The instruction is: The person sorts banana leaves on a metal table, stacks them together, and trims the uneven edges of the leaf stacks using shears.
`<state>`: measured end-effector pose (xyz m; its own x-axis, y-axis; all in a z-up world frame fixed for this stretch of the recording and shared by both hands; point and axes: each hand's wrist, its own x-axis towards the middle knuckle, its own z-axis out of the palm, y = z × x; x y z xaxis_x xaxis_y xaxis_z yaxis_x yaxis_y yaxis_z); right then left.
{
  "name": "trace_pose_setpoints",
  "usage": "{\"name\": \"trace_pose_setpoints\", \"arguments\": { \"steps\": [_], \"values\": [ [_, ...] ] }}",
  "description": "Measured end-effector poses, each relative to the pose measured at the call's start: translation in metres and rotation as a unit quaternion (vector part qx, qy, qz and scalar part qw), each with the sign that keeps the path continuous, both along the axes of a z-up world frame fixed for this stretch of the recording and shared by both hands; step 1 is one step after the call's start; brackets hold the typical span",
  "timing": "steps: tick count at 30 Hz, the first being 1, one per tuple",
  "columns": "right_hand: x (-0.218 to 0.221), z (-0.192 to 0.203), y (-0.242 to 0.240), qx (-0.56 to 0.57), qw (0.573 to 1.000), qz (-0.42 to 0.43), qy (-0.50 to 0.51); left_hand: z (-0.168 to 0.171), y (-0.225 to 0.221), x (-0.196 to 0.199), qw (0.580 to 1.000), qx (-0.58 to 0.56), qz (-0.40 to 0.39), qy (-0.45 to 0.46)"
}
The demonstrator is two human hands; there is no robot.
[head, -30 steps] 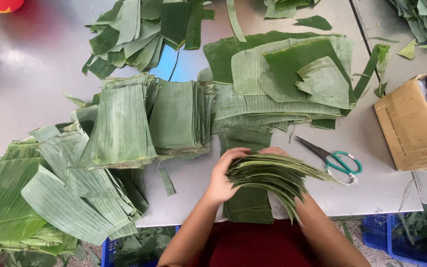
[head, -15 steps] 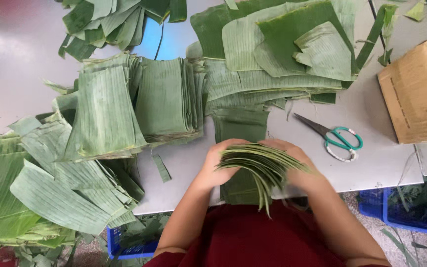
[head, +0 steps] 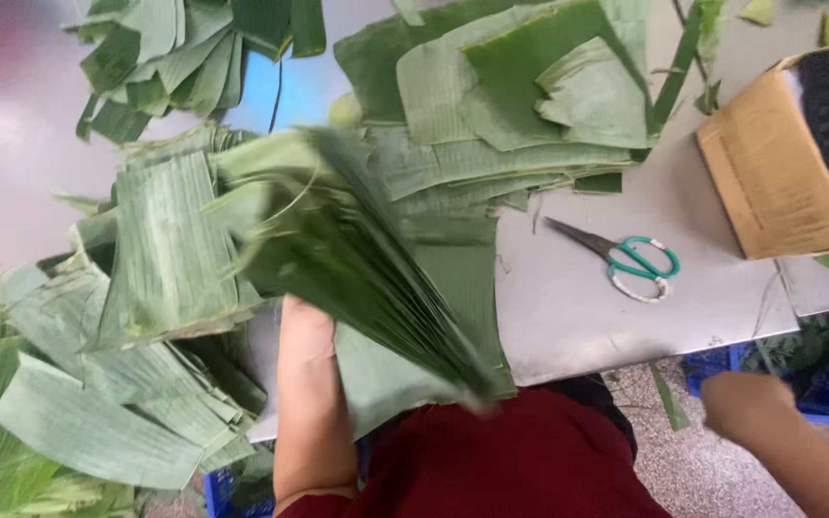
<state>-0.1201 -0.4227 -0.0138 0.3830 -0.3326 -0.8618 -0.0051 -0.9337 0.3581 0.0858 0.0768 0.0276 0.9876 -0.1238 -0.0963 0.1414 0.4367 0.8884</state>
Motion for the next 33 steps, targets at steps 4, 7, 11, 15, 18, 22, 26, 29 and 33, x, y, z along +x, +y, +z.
{"name": "trace_pose_setpoints", "arguments": {
  "steps": [4,7,11,15,18,22,26,29,33],
  "values": [
    [0.038,0.031,0.010,0.066,0.903,-0.033,-0.423,-0.028,-0.019,0.003,0.976,0.109,-0.154,0.112],
    [0.081,0.011,0.020,0.227,0.763,0.045,-0.604,-0.047,-0.050,0.006,0.958,0.079,-0.270,0.060],
    [0.106,-0.023,0.028,0.180,0.792,0.077,-0.579,-0.049,-0.061,0.008,0.951,0.087,-0.289,0.070],
    [0.124,-0.008,0.021,0.198,0.885,-0.037,-0.420,-0.041,-0.049,0.004,0.956,0.101,-0.262,0.088],
    [0.124,0.017,0.040,0.260,0.868,-0.099,-0.410,-0.034,-0.041,0.005,0.964,0.110,-0.236,0.045],
    [0.110,0.056,0.077,0.334,0.864,-0.179,-0.331,-0.022,-0.038,-0.007,0.971,0.149,-0.188,0.000],
    [0.106,0.096,0.107,0.306,0.898,-0.039,-0.313,0.002,-0.055,-0.030,0.961,0.250,-0.114,0.023],
    [0.116,0.114,0.121,0.251,0.926,0.029,-0.279,0.022,-0.060,-0.046,0.951,0.275,-0.133,-0.039],
    [0.130,0.134,0.125,0.261,0.932,0.033,-0.248,0.030,-0.054,-0.048,0.948,0.199,-0.221,-0.111]
  ]
}}
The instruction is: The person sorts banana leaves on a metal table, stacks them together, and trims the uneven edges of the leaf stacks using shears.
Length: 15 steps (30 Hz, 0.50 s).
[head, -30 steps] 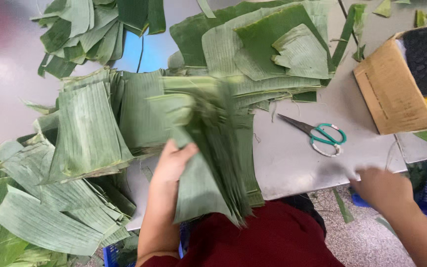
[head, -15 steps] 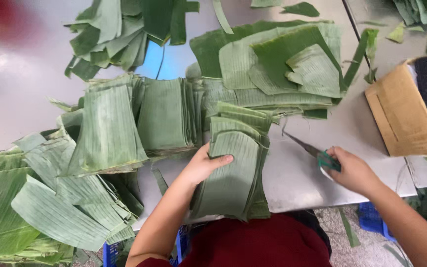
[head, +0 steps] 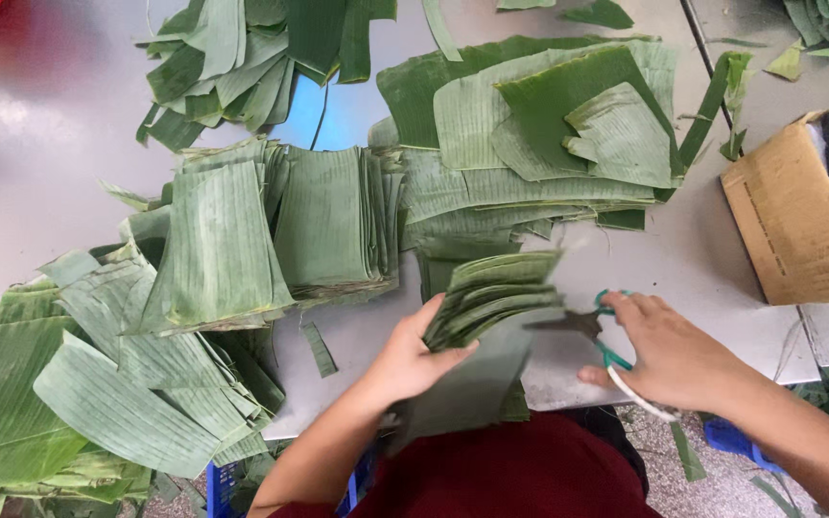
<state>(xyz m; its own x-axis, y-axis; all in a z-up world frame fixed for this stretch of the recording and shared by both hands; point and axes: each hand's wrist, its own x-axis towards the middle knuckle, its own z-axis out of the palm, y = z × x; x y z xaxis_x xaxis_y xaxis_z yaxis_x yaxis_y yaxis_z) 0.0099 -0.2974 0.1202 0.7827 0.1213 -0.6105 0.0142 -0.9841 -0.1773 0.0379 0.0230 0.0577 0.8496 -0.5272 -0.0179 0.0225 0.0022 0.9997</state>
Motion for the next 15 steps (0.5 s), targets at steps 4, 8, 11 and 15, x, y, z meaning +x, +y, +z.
{"name": "trace_pose_setpoints", "arguments": {
  "steps": [4,8,11,15],
  "values": [
    [-0.002,0.014,0.011,0.045,0.999,0.018,0.004,-0.015,0.006,0.012,0.993,-0.035,-0.057,0.098],
    [-0.005,0.004,0.012,0.034,0.999,-0.006,-0.009,-0.024,0.006,0.021,0.991,-0.008,-0.068,0.112],
    [-0.001,-0.021,0.004,0.055,0.961,0.105,-0.249,-0.022,0.002,0.022,0.991,-0.005,-0.052,0.126],
    [0.000,-0.035,-0.004,0.001,0.991,0.075,-0.112,-0.027,-0.006,0.030,0.989,-0.030,-0.021,0.143]
  ]
}}
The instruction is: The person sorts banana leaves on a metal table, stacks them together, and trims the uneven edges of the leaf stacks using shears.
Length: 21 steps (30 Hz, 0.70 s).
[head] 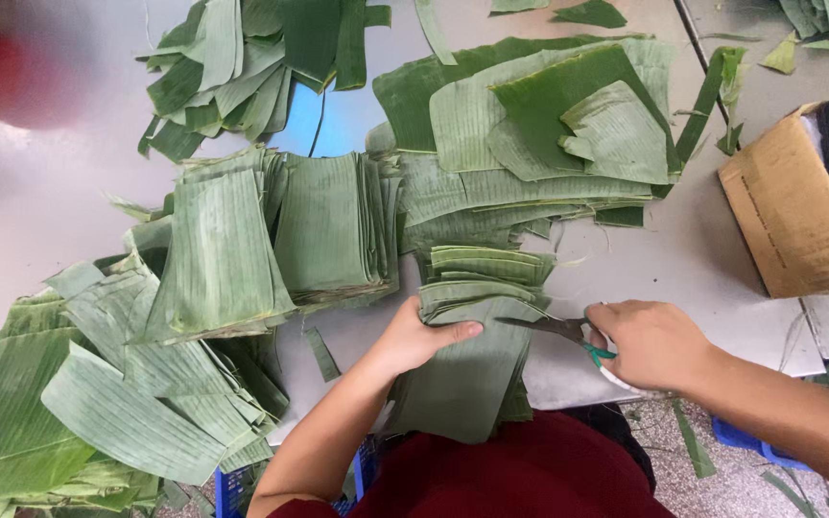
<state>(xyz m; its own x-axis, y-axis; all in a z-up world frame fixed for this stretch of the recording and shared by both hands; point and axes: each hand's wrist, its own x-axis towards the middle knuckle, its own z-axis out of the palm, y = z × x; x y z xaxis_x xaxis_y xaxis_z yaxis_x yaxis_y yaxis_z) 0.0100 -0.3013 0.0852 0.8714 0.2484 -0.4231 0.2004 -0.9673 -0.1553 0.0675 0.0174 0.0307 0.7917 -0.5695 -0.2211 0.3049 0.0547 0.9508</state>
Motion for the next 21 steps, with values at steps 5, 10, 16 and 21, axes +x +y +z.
{"name": "trace_pose_setpoints", "arguments": {
  "steps": [5,10,16,21],
  "values": [
    [0.011,0.000,0.001,-0.048,0.997,0.012,0.058,-0.012,-0.003,0.001,1.000,0.009,0.025,-0.007],
    [0.018,-0.008,0.005,0.101,0.994,-0.007,-0.049,-0.018,-0.013,-0.004,0.998,0.056,-0.013,-0.036],
    [0.015,-0.030,-0.005,0.094,0.993,0.001,-0.069,-0.005,-0.011,0.000,1.000,-0.002,-0.006,-0.025],
    [0.013,-0.032,-0.008,0.041,0.998,0.003,-0.056,-0.001,-0.011,0.003,0.998,-0.007,-0.026,-0.061]
  ]
}}
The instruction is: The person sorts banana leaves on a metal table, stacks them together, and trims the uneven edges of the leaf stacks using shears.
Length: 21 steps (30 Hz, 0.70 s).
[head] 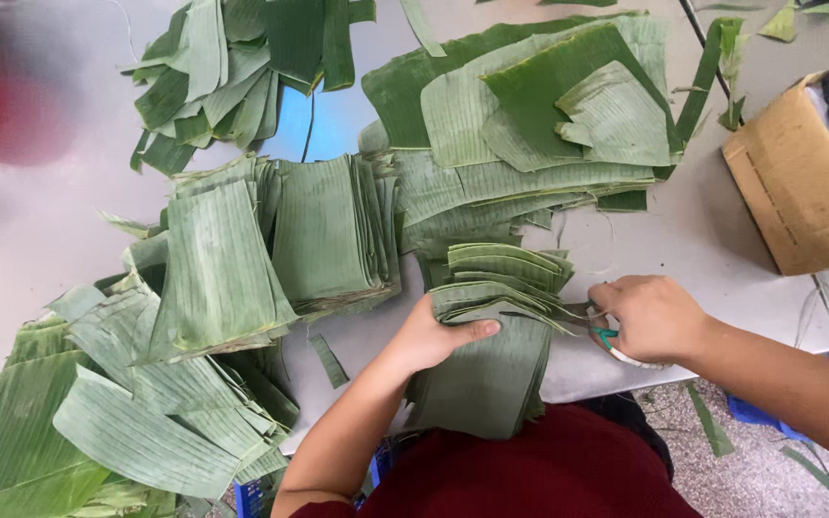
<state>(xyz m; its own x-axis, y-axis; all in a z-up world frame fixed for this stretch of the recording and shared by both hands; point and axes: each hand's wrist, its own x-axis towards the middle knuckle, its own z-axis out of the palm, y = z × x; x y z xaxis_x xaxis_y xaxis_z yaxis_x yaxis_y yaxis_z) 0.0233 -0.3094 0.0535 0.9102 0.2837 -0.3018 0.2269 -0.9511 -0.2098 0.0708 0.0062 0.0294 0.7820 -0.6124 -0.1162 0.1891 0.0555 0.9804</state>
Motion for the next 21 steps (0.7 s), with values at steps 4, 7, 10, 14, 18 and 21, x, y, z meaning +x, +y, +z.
{"name": "trace_pose_setpoints", "arguments": {
  "steps": [4,7,10,14,18,21],
  "values": [
    [0.001,0.022,0.010,0.089,0.987,0.039,-0.124,0.007,-0.004,-0.004,0.999,0.023,-0.035,0.023],
    [-0.002,0.029,0.015,0.157,0.967,0.059,-0.193,0.014,-0.003,-0.007,0.998,0.015,-0.050,-0.017],
    [0.003,0.029,0.013,0.097,0.988,0.032,-0.116,0.024,-0.002,-0.008,0.998,0.024,-0.043,-0.034],
    [0.003,0.031,0.009,0.058,0.997,0.017,-0.049,0.022,-0.003,0.001,0.996,0.053,-0.070,-0.008],
    [-0.006,0.044,0.022,0.062,0.984,0.010,-0.164,0.012,-0.011,0.002,0.996,0.006,-0.079,0.032],
    [-0.007,0.048,0.025,0.139,0.963,0.040,-0.228,0.013,-0.014,-0.006,0.996,0.032,-0.084,0.006]
  ]
}}
